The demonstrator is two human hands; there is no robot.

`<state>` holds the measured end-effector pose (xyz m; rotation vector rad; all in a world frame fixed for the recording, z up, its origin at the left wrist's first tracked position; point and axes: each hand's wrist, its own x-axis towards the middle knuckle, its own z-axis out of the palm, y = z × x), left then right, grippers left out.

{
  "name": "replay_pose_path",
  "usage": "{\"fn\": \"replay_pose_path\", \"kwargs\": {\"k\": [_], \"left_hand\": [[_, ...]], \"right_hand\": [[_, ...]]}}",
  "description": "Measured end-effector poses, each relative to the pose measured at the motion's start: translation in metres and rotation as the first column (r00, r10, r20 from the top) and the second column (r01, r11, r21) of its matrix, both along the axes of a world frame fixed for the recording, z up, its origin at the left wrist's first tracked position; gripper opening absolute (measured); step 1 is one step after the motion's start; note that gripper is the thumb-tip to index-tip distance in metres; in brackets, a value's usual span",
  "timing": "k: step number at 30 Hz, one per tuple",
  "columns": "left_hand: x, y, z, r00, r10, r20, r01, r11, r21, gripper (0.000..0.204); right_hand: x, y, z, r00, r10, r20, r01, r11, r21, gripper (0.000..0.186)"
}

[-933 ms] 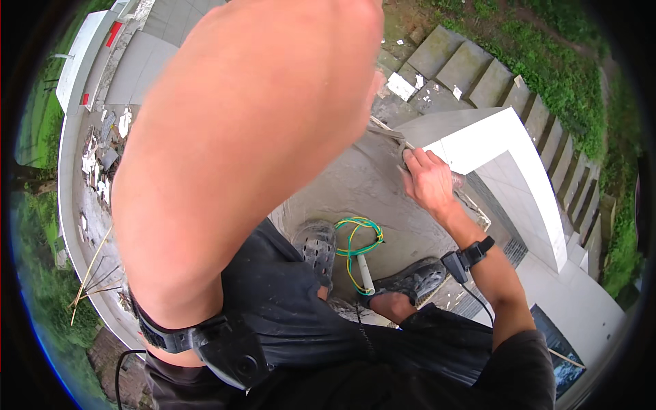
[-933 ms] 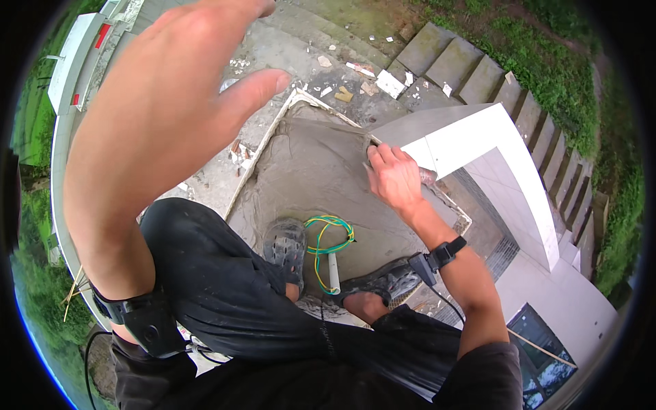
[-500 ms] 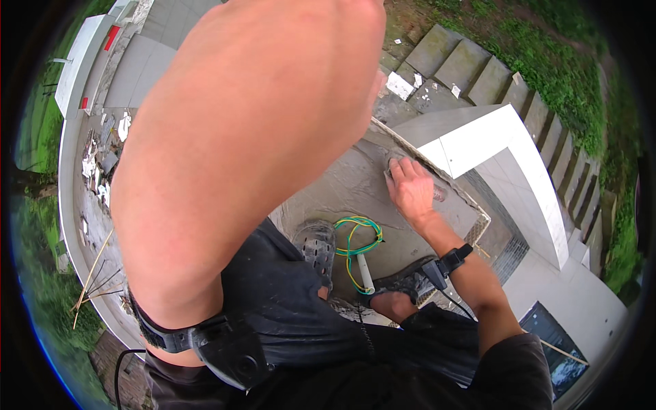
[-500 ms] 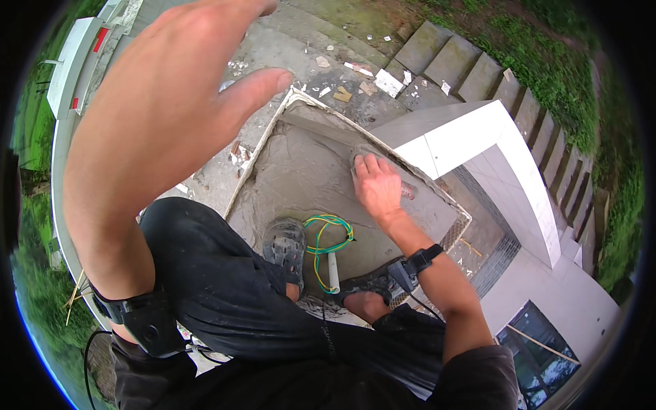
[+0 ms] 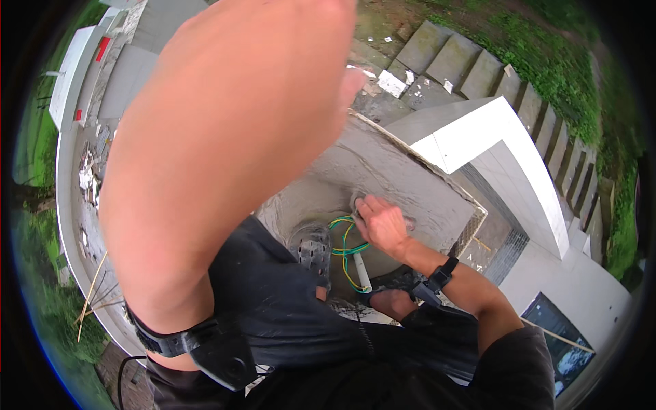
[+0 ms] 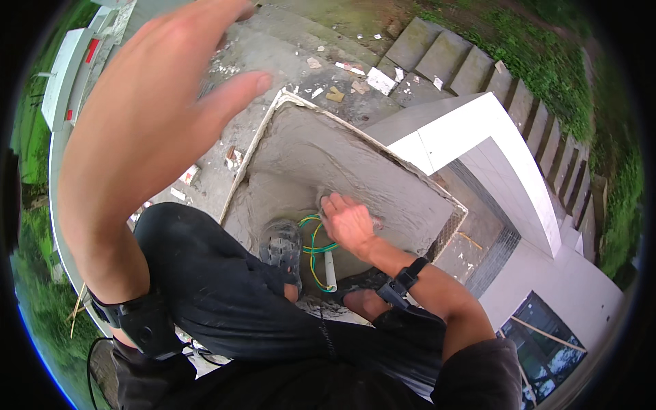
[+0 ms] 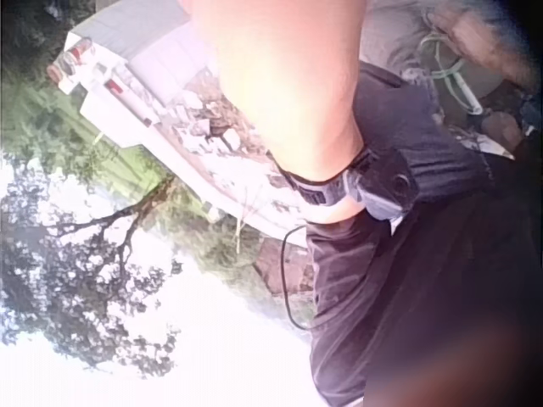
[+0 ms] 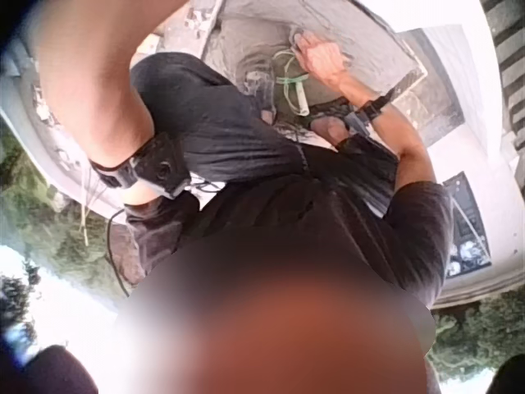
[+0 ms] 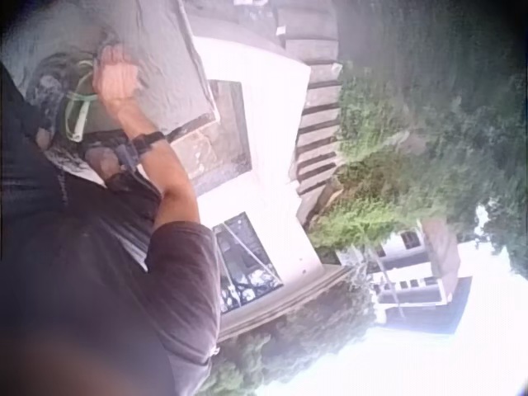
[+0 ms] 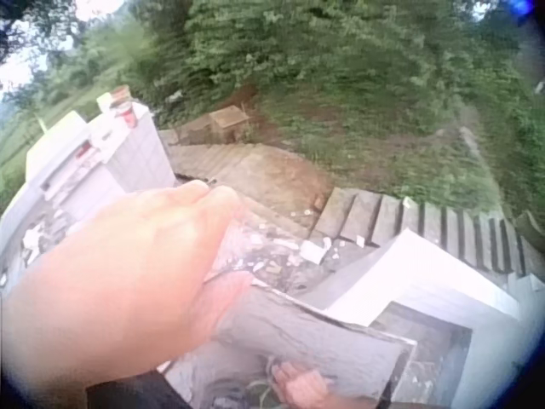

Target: Applying mortar to a flat surface using a trowel.

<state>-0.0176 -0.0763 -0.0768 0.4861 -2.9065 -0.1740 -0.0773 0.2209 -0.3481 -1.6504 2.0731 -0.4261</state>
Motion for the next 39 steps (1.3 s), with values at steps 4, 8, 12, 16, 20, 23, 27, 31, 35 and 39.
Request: {"fn": "replay_pose_path", "kwargs": {"k": [4,8,12,16,20,23,27,31,35,39], "left_hand": [[-0.004,-0.002,-0.002,1.000,0.004,0.014,-0.005,1.000,0.013,0.052],[-0.006,-0.005,-0.007,0.998,-0.045,-0.032,0.045,0.999,0.008,0.052],[-0.012,-0.007,-0.011,0.999,-0.050,-0.012,0.051,0.995,0.091,0.053],[-0.018,-0.008,-0.013,0.997,-0.051,0.064,0.042,0.991,0.130,0.054],[-0.020,-0.007,-0.016,0.990,-0.008,0.141,-0.017,0.984,0.180,0.054],[-0.027,-0.005,-0.017,0.980,0.049,0.194,-0.075,0.989,0.129,0.054],[-0.036,0.004,-0.015,0.992,-0.028,0.121,0.009,0.988,0.156,0.053],[-0.036,0.011,-0.013,0.978,-0.006,0.210,-0.037,0.979,0.202,0.053],[-0.035,0.011,-0.014,0.954,0.056,0.294,-0.114,0.976,0.185,0.053],[-0.032,0.011,-0.016,0.920,0.088,0.383,-0.159,0.975,0.157,0.057]], "right_hand": [[-0.035,0.010,0.031,0.994,0.052,0.097,-0.066,0.988,0.138,0.032],[-0.128,0.029,0.101,0.997,0.021,0.079,-0.042,0.961,0.274,0.031],[-0.215,0.076,0.198,0.983,-0.173,-0.056,0.176,0.830,0.529,0.030],[-0.249,0.138,0.264,0.936,-0.302,-0.181,0.352,0.771,0.531,0.027],[-0.268,0.192,0.309,0.886,-0.387,-0.254,0.462,0.703,0.541,0.028],[-0.275,0.218,0.304,0.849,-0.487,-0.205,0.518,0.689,0.508,0.030],[-0.246,0.247,0.236,0.658,-0.753,-0.003,0.698,0.609,0.377,0.032],[-0.214,0.259,0.151,0.567,-0.822,0.055,0.739,0.537,0.405,0.034],[-0.250,0.256,0.125,0.512,-0.847,0.140,0.607,0.473,0.639,0.030],[-0.309,0.236,0.123,0.508,-0.834,0.214,0.407,0.452,0.794,0.028]]}}
